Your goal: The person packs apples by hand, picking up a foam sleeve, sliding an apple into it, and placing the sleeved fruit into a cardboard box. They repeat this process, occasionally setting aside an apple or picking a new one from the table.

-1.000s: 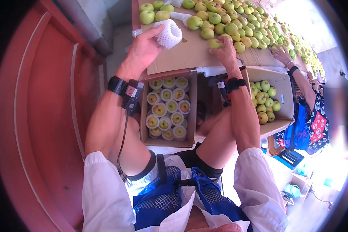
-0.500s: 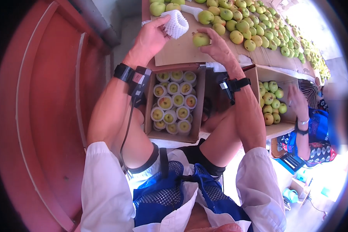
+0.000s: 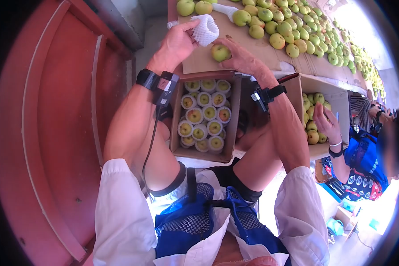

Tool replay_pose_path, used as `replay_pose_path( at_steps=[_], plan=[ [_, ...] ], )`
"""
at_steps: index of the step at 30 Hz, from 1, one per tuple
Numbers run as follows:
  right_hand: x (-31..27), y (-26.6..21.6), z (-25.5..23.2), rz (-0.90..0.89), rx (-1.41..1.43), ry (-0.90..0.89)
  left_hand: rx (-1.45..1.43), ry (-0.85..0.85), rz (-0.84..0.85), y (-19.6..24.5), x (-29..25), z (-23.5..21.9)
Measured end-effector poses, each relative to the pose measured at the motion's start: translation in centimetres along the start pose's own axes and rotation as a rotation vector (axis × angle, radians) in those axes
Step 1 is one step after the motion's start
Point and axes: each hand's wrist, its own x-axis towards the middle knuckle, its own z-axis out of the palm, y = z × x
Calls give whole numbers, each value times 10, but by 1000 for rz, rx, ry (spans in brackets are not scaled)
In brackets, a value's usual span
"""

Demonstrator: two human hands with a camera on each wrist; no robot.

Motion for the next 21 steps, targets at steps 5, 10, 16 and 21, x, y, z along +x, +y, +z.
replay_pose_path(
  at_steps=[5, 10, 16, 21],
  plan=[
    [-2, 0, 0, 3, 18, 34, -10, -27, 2, 0, 2, -1],
    [-6, -23, -32, 224, 279, 173, -44, -110, 14, 2, -11, 14],
    [1, -33, -34, 251, 1063, 145, -36, -340, -92, -2, -9, 19],
    [0, -30, -34, 212, 1290, 138, -25, -423, -132, -6, -5, 14]
  ],
)
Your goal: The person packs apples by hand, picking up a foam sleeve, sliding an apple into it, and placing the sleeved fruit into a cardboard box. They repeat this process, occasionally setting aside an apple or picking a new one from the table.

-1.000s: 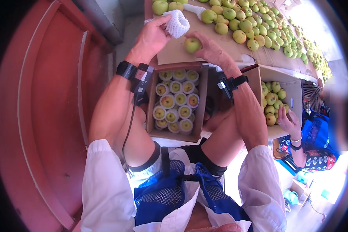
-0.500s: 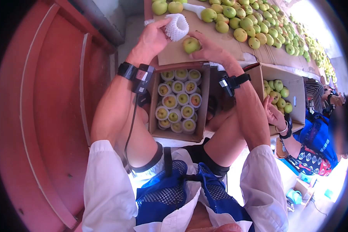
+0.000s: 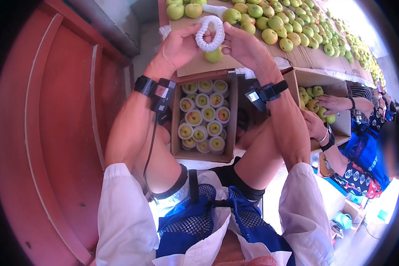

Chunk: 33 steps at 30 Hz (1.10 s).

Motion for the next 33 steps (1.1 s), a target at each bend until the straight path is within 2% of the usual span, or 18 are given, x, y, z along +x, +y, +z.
replay_pose_path(
  at_steps=[2, 5, 8, 14, 17, 23, 26, 29, 32, 33],
  plan=[
    [-2, -2, -2, 4, 34, -42, 8, 2, -8, -1, 0, 3],
    [-1, -1, -11, 47, 108, -88, 45, 107, 39, -5, -1, 10],
    [-2, 0, -13, 117, 209, -118, 57, 68, 32, -2, -2, 7],
    [-7, -7, -1, 105, 165, -113, 99, 21, 38, -2, -4, 9],
    [-9, -7, -5, 84, 133, -66, 148, 127, 60, -5, -6, 10],
    [-6, 9, -18, 160, -170, 247, 355, 213, -98, -8, -13, -18],
    [-8, 15, -9, 131, -280, 374, 440, 305, -111, -12, -14, -25],
    [-4, 23, -12, 99, -516, 464, 583, 409, -116, -22, -11, -33],
    [1, 31, -11, 84, -618, 548, 633, 410, -110, -30, -4, -47],
    [6, 40, -16, 21, -681, 569, 659, 431, -112, -32, -3, -49]
  ],
)
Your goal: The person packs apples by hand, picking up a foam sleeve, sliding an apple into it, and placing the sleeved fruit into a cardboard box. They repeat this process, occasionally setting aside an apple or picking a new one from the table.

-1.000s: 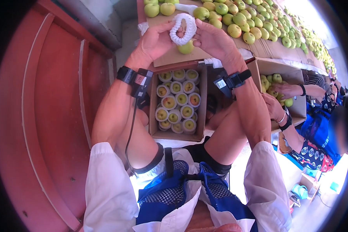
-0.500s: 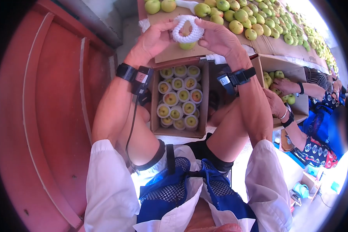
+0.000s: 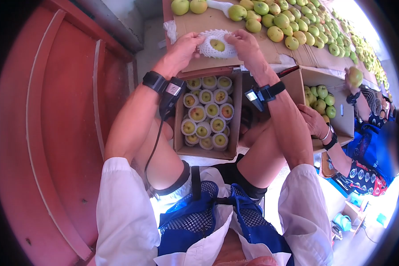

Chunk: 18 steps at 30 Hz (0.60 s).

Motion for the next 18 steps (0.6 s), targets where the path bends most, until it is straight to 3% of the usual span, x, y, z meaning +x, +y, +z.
replay_pose_path(
  at_steps=[2, 5, 11, 14, 18],
  plan=[
    [7, 10, 12, -131, -86, 87, 51, 43, -8, -2, 2, 2],
    [6, 9, 15, -184, -317, 155, 105, 78, -16, -3, 1, 8],
    [13, 22, 21, -148, -342, 162, 172, 142, -18, -4, 0, 20],
    [12, 19, 21, -8, -54, 129, 111, 174, 43, -3, 0, 20],
    [10, 11, 23, -40, 102, 154, -65, 149, 73, 5, -6, 27]
  ],
)
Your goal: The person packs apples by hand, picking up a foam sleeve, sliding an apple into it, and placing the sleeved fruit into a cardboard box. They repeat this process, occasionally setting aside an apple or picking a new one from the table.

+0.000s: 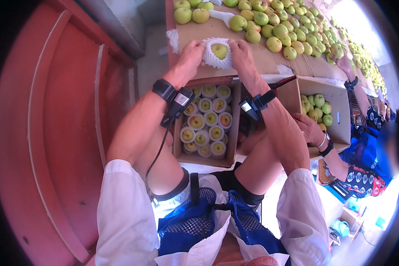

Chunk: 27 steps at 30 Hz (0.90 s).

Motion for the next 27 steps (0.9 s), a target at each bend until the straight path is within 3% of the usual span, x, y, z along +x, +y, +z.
replay_pose_path(
  at_steps=[11, 27],
  plan=[
    [1, -12, -8, -152, 178, 58, -447, -165, 11, 2, 2, 11],
    [-1, -32, -19, -160, 535, 47, -607, -160, 121, 12, -2, 36]
  ],
)
